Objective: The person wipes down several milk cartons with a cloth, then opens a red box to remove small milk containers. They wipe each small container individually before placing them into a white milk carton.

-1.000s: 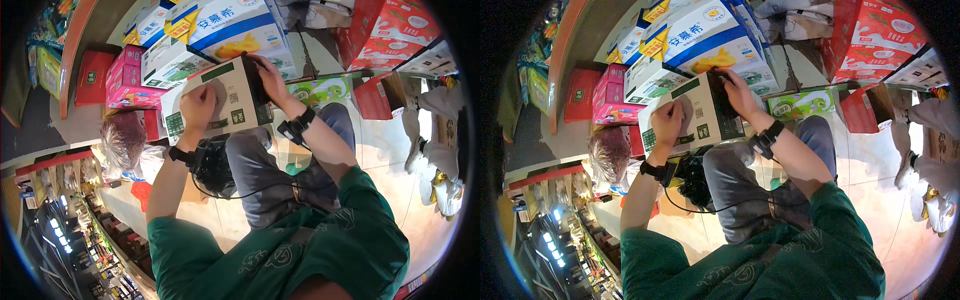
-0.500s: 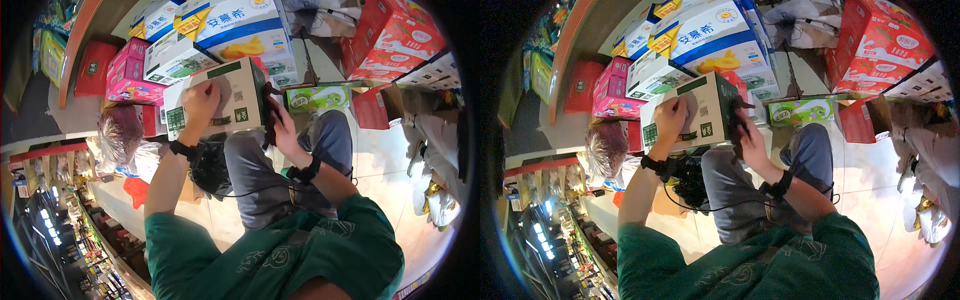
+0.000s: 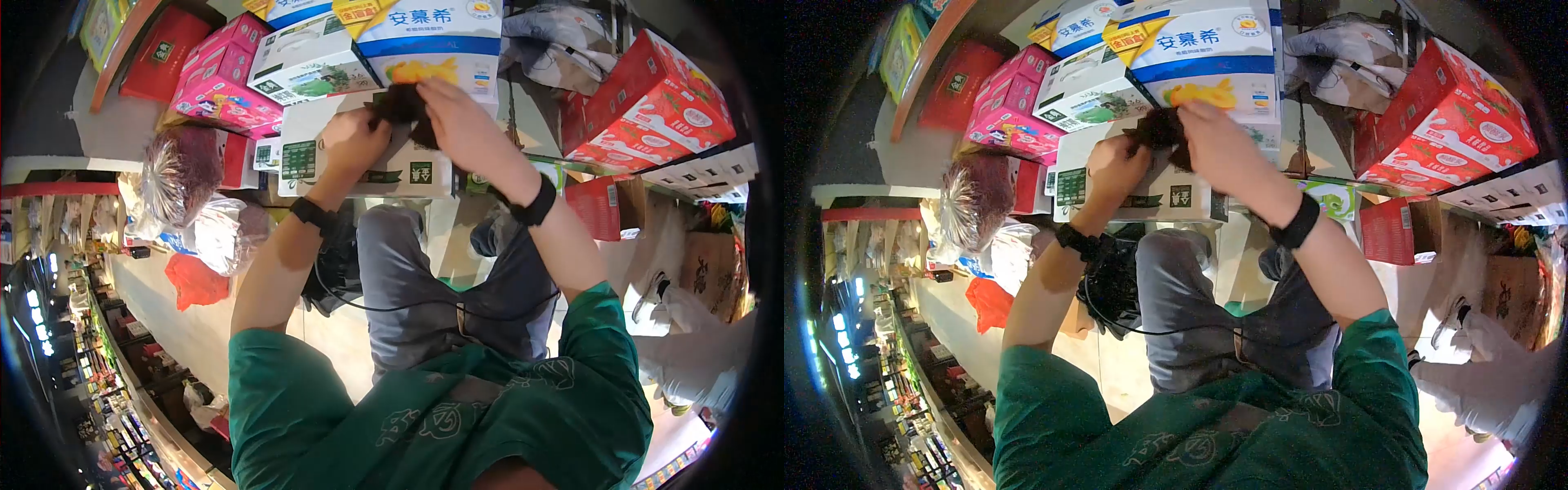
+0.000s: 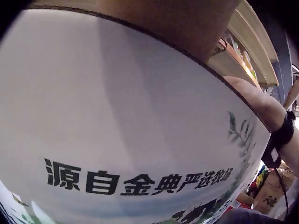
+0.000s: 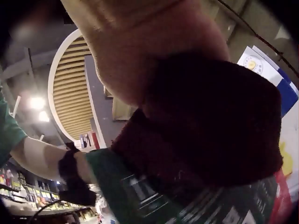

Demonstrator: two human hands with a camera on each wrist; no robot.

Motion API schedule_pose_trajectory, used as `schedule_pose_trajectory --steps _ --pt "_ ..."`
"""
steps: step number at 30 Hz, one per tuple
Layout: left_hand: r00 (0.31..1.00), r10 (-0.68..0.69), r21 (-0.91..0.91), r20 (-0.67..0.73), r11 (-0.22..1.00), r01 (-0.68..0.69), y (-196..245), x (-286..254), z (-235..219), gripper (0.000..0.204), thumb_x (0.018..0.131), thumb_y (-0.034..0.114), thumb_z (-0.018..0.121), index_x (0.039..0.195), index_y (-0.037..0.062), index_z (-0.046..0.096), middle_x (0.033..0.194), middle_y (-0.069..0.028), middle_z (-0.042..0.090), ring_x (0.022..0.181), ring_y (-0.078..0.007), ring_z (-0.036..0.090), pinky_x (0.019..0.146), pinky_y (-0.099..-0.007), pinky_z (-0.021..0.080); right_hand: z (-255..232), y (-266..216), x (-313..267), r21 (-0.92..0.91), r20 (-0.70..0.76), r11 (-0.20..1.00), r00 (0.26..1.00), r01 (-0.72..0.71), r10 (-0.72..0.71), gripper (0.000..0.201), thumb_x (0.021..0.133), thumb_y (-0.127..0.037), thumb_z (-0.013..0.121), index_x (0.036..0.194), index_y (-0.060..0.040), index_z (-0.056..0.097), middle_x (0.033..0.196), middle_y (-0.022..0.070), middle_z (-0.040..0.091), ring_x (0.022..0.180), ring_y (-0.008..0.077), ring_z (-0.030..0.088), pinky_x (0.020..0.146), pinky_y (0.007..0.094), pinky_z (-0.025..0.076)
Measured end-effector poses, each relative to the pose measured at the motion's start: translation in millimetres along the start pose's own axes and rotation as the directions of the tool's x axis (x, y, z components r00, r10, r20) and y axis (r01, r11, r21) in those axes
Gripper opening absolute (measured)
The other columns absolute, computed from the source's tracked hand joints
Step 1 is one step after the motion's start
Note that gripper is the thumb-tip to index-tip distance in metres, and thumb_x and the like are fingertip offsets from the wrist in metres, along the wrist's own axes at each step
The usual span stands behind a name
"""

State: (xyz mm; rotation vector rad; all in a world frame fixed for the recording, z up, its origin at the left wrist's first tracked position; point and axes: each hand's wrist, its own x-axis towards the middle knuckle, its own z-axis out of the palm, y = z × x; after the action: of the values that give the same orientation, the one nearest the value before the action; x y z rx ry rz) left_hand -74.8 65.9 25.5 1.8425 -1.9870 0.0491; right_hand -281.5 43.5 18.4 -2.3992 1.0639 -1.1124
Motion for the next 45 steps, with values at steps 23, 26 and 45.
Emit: schedule_pose_trajectory --steps 23,26,45 --pt "0.992 -0.065 -0.075 -0.109 0.996 0.057 4.9 3.1 10.9 0.035 0.087 0.035 0.061 0.062 0.0111 0.064 0.059 -0.0119 0.062 0.057 -0.0359 0.062 0.055 -0.0448 0.05 -15.9 -79.7 -74.8 -0.085 0.105 0.991 0.99 0.107 -0.098 0.042 0.075 0.005 0.054 0.116 0.008 0.06 0.121 0.0205 0.061 0.119 0.0347 0.056 0.103 0.0408 0.046" --pt "0.991 -0.056 -0.102 -0.119 0.994 0.044 4.0 4.9 12.0 0.034 0.087 0.035 0.062 0.062 0.0112 0.065 0.059 -0.0123 0.062 0.057 -0.036 0.062 0.055 -0.0449 0.05 -16.0 -74.7 -66.4 -0.063 0.111 0.994 0.991 0.088 -0.081 0.042 0.075 0.006 0.054 0.117 0.0087 0.059 0.122 0.0211 0.061 0.119 0.036 0.056 0.102 0.0411 0.046" --pt "0.998 -0.03 -0.092 -0.052 0.995 0.026 -0.6 9.3 8.7 0.022 0.086 0.034 0.061 0.086 0.0173 0.075 0.076 -0.0146 0.069 0.072 -0.0369 0.067 0.066 -0.0456 0.054 -34.5 -52.4 1.4 0.154 0.09 0.986 0.995 -0.057 0.044 0.031 0.08 0.004 0.053 0.11 0.0036 0.062 0.107 0.023 0.065 0.095 0.042 0.063 0.084 0.045 0.051"
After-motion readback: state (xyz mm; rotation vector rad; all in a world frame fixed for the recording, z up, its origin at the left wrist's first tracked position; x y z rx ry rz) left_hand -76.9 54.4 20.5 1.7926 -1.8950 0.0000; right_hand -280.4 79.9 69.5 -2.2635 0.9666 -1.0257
